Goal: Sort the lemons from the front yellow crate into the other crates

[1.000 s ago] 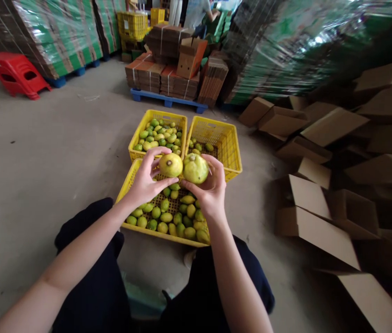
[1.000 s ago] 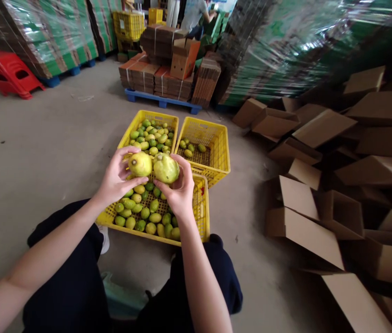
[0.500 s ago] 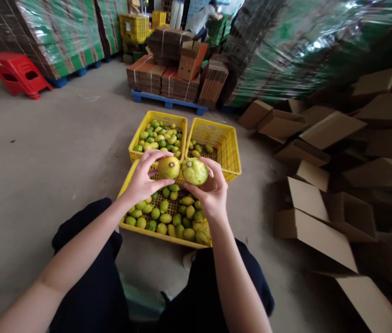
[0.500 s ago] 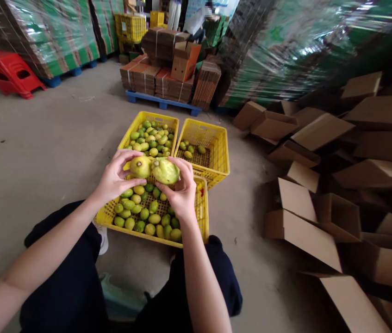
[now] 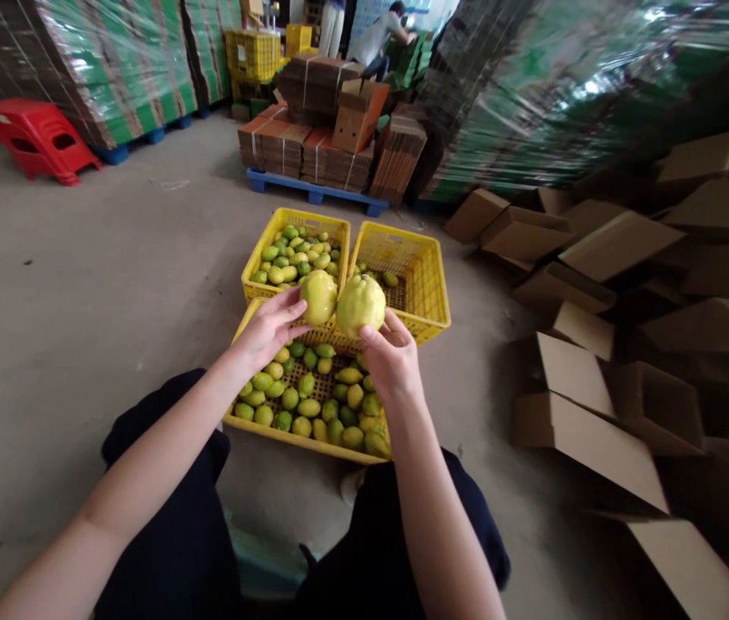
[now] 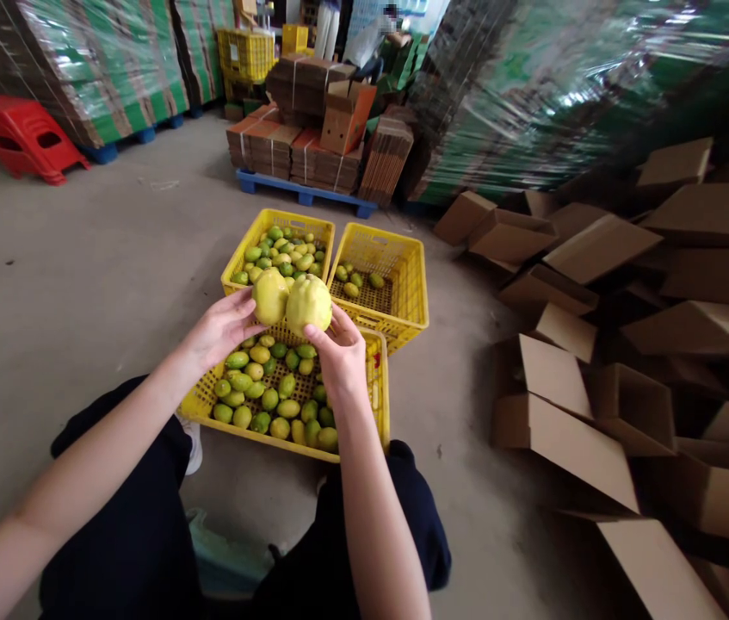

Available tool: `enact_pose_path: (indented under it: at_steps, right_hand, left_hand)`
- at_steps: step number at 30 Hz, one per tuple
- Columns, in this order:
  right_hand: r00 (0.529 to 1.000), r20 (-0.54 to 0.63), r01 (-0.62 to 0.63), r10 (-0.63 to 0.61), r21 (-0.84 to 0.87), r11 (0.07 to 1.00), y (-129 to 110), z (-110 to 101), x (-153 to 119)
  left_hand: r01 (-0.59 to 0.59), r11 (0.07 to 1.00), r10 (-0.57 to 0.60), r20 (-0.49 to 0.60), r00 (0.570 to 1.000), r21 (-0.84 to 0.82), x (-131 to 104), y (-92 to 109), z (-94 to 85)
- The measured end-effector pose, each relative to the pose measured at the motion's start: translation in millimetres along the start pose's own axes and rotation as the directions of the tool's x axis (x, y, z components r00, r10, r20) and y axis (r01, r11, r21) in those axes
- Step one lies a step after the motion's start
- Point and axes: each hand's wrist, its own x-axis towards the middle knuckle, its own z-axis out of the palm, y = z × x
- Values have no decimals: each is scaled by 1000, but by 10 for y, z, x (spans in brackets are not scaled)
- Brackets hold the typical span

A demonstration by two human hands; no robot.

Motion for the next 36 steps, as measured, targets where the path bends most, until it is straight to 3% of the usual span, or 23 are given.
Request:
enact_pose_path:
  at_steps: [7, 12, 17, 21, 27, 31, 36]
  right_hand:
    - [998, -40, -36, 38, 51, 998, 7, 25, -7]
    - [999, 19, -37, 37, 3, 999, 14, 57, -60]
    - [999, 37, -20, 24, -119, 993, 20, 64, -107]
    - [999, -41, -34, 31, -92, 995, 16, 86, -134]
    - [998, 5, -69, 69, -23, 997, -26, 67, -111]
    - [994, 30, -106, 106, 3, 994, -33, 44, -87]
    - [996, 37, -78, 77, 43, 996, -25, 35, -71]
  left_hand:
    - [-4, 999, 0, -80, 997, -49, -6, -49, 81]
    - [-33, 996, 31, 23, 999, 86, -46, -117, 124]
    - [-69, 983, 76, -36, 996, 171, -61, -168, 146]
    - [-143, 970, 155, -48, 987, 196, -62, -167, 172]
    - [-221, 935, 229, 5, 973, 276, -27, -139, 112]
    - [-171, 958, 169, 28, 985, 230, -12, -132, 56]
    - [-76, 994, 79, -31, 996, 82, -4, -106, 62]
